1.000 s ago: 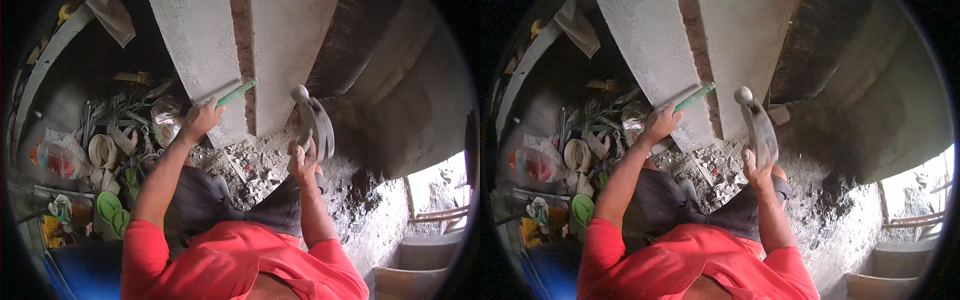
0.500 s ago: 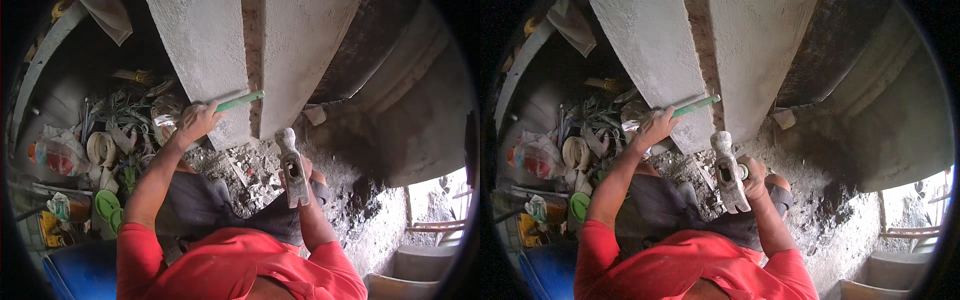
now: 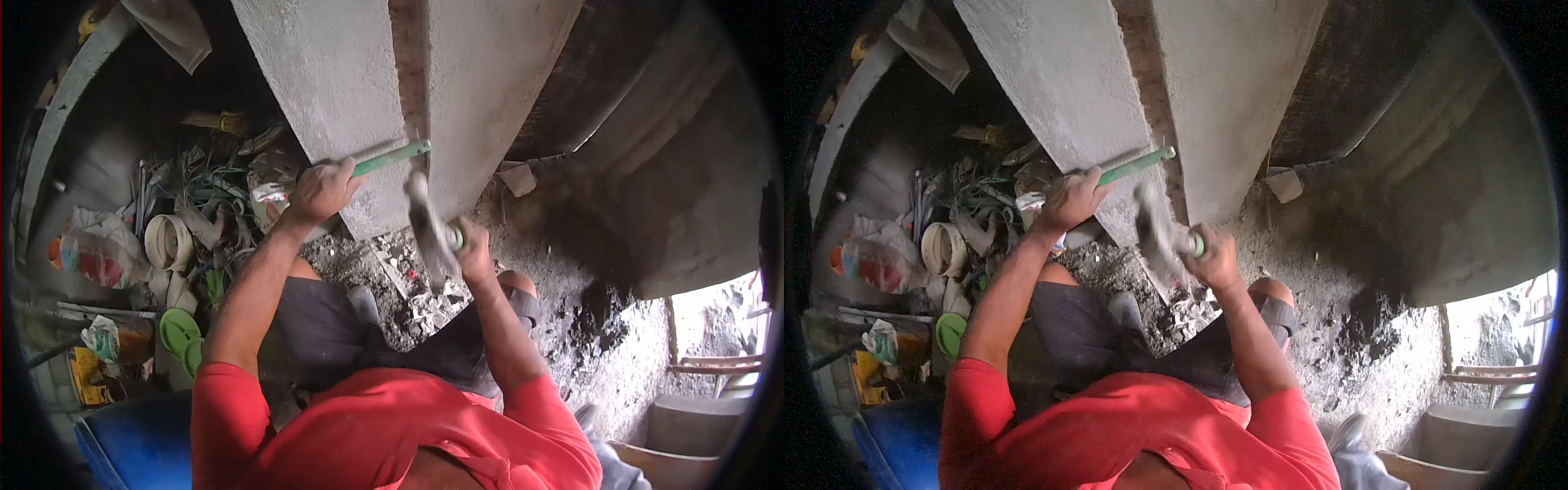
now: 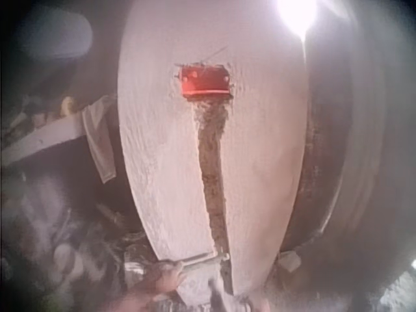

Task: Using a hammer and chisel to carve a vertical channel into a concrete or plastered wall.

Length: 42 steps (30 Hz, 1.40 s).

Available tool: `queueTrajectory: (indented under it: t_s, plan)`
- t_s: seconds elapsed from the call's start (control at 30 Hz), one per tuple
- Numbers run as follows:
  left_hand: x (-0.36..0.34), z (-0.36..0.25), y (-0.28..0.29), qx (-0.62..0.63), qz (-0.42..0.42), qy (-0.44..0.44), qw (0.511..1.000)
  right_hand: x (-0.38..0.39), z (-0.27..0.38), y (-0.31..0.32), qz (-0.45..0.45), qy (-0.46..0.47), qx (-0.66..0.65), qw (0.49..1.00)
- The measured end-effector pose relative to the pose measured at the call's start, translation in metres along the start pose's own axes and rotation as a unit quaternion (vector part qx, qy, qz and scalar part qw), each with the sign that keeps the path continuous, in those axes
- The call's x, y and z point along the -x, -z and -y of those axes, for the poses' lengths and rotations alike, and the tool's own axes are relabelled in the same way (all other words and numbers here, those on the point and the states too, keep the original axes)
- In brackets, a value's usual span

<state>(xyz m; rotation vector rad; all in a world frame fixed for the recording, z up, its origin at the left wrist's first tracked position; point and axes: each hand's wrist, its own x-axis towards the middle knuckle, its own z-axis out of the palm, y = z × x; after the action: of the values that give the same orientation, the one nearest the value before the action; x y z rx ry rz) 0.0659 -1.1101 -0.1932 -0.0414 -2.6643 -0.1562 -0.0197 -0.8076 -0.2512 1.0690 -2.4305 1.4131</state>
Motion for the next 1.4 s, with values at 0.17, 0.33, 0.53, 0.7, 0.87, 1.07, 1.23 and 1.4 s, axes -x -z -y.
queueTrajectory:
  t_s: [0.17,0.33,0.53,0.7,0.87,1.07,1.23,1.4]
  plan:
    - [-0.013,-0.015,0.009,-0.003,-0.005,-0.021,1.0,-0.023,-0.047,-0.001,-0.042,0.085,0.104,0.99]
    - [-0.007,-0.014,-0.001,-0.005,0.001,0.022,1.0,-0.007,-0.009,0.0,-0.025,-0.024,0.053,0.998]
    - [-0.006,-0.025,0.002,0.004,0.03,0.005,1.0,-0.029,-0.055,-0.005,-0.033,-0.053,0.166,0.984]
    - [0.006,-0.044,-0.008,0.32,0.044,0.179,0.929,-0.024,-0.008,0.004,-0.037,-0.11,0.036,0.993]
    - [0.012,-0.108,0.018,0.676,0.051,0.366,0.637,-0.021,0.023,0.053,-0.012,-0.176,-0.072,0.982]
    - [-0.005,-0.067,0.005,0.289,-0.002,0.241,0.926,-0.025,0.093,0.115,0.073,-0.237,-0.118,0.962]
    - [-0.019,-0.056,0.01,0.237,0.016,0.212,0.948,-0.033,0.123,0.122,0.023,-0.092,-0.124,0.988]
    - [-0.017,-0.057,0.018,0.267,0.043,0.187,0.945,-0.042,0.159,0.137,-0.025,-0.031,-0.089,0.995]
